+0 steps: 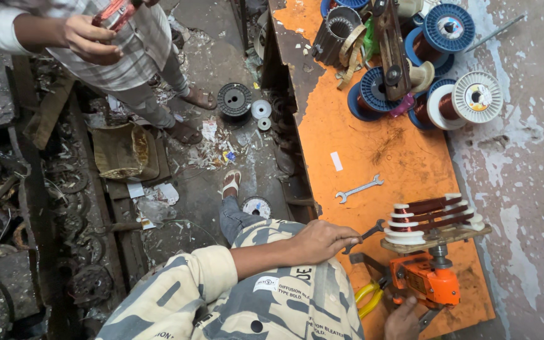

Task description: The person operates a manual coil winding machine, rotating the crank to wind copper wire onto a stator core clamped in a vise. They periodically stop to adjust the wire placement and trim excess wire with scissors.

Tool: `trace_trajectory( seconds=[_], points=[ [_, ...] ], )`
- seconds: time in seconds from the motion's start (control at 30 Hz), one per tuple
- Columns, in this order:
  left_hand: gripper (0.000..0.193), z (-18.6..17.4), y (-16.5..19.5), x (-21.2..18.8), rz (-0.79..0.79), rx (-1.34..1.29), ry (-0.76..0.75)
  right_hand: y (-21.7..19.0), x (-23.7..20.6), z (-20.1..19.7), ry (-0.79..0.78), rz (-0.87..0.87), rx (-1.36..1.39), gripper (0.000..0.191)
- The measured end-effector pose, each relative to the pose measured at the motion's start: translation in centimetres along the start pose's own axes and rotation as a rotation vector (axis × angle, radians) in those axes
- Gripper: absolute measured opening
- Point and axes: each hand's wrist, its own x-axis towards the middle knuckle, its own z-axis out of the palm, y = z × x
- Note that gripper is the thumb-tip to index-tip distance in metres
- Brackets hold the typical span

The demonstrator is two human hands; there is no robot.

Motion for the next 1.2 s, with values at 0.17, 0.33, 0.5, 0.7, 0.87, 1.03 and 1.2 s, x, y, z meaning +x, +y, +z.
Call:
trace_trajectory(
  seconds=[0.17, 0.33, 0.5, 0.7, 0.87, 1.03, 1.2],
  points=[
    [0.028, -0.3, 0.3, 0.0, 0.016, -0.020, 0.006, -0.7, -0.5, -0.2, 0.004, -0.011, -0.038, 0.063],
    [0.024, 0.1, 0.1, 0.1, -0.047, 0.002, 0.006, -1.2, -1.2, -0.7, 0.024, -0.071, -0.215, 0.057],
    [0.024, 1.4, 0.0, 0.3, -0.025, -0.077, 0.068, -1.8, -1.4, -2.1, 0.074, -0.250, -0.227, 0.046],
    [0.024, 0.7, 1.2, 0.4, -0.022, -0.041, 0.045, -3.8, -2.2, -4.6, 0.013, -0.065, -0.066, 0.071],
    [0.024, 0.0, 2.3, 0.8, -0.052, -0.040, 0.024, -5.0, -2.6, -5.3, -0.009, -0.031, -0.083, 0.074],
    [0.024, -0.1, 2.4, 1.0, -0.145, -0.027, -0.012, -4.4, -2.3, -4.9, -0.011, -0.031, -0.138, 0.074],
    [0.024, -0.2, 2.4, 1.0, -0.021, -0.043, 0.039, -3.6, -2.0, -4.4, -0.028, -0.034, -0.159, 0.074]
  ],
)
